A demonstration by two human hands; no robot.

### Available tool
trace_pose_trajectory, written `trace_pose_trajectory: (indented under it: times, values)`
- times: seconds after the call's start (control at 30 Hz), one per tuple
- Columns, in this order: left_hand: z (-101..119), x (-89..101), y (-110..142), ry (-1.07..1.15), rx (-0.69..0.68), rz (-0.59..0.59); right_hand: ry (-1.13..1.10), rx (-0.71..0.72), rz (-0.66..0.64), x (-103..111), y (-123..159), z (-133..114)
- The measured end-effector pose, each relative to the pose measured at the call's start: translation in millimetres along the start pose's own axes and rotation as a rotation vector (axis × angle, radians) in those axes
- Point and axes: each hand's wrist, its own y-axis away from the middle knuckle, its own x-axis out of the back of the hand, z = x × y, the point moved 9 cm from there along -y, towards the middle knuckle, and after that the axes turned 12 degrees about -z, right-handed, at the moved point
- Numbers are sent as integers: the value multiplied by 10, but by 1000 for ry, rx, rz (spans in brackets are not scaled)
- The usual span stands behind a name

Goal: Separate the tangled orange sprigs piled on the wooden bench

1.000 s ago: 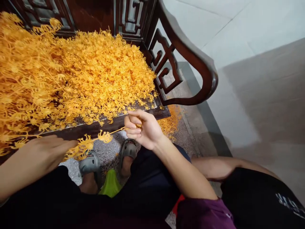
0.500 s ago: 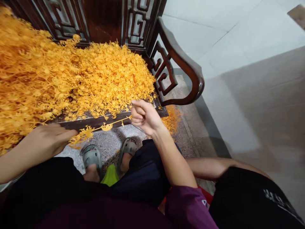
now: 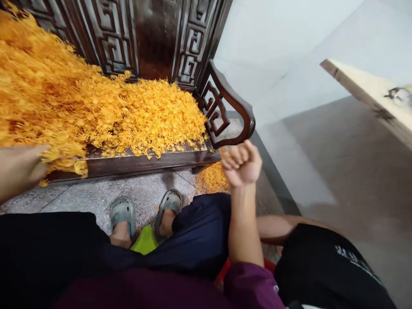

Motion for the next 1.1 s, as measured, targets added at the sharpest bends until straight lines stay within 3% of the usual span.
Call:
trace_pose_trajectory:
  times: [0.1,0.23,0.3,0.47,0.53,0.63,0.83,1.1]
  values:
    - [455,-124,-21,-100,-136,-3,13,-28,-49,-329,76,102]
    - [869,-229,-122,49,-201,-1,24,-57,-117,-750,-9,307]
    - [964,-220,-182,153,-236,-9,24,-121,-138,-832,-70,446]
    - [965,-184,-365,245,-34,-32,27,-187,-203,-969,-280,703]
    - [1105,-238,-445,261,-59,-96,48,-197,-201,-1017,-403,765]
    - [1358,-308,-589,150,-116,-157,100,-228,-158,-1048,-631,852]
    - [1581,-237,-1029,-45,9,-51,76,-293,-68,-1000,-1278,1121]
    - [2060,-713,-1517,-124,-142,-233,33,-390,38,-525,-2007,1550]
